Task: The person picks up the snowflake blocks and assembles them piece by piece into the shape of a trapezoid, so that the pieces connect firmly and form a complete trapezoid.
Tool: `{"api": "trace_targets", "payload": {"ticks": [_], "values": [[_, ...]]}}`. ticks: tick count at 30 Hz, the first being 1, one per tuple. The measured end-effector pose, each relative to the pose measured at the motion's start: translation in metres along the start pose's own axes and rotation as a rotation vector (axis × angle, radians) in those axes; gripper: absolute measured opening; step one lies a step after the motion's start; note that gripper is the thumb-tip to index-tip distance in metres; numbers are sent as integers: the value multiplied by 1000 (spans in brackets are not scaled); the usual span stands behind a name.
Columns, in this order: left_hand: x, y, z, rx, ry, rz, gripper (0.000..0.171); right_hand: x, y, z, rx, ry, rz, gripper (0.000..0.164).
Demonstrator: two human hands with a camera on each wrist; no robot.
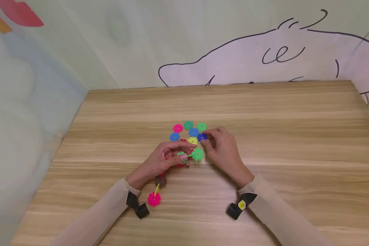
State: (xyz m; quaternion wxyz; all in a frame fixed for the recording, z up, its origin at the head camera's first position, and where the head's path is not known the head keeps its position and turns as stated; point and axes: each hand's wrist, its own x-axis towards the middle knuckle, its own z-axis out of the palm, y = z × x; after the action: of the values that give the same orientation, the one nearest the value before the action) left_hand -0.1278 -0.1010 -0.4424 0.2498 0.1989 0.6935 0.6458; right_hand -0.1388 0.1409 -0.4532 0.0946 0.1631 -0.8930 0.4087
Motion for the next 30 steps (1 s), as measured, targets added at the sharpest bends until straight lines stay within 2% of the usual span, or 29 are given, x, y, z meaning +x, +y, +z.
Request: {"api": "trace_targets", "payload": {"ticks": [4, 10, 16, 20, 25, 30], "values": [[0, -1, 0, -4, -2, 13, 35, 2, -2, 2, -25, 13, 7, 31], [0, -1, 0, -7, -4, 14, 36, 5, -4, 3, -47, 20, 69, 39], [-1, -1, 0, -8, -6, 18, 35, 4, -3, 3, -51, 34, 81, 30], [-1, -1, -1, -10, -2, 23, 34, 0, 0, 1, 27, 38, 74, 26], [0, -1, 0, -30, 4, 14, 35, -6, 4, -2, 175, 39, 55, 22], [-1, 0, 0, -36, 8, 5, 38, -10, 3, -3, 249, 60, 37, 23]]}}
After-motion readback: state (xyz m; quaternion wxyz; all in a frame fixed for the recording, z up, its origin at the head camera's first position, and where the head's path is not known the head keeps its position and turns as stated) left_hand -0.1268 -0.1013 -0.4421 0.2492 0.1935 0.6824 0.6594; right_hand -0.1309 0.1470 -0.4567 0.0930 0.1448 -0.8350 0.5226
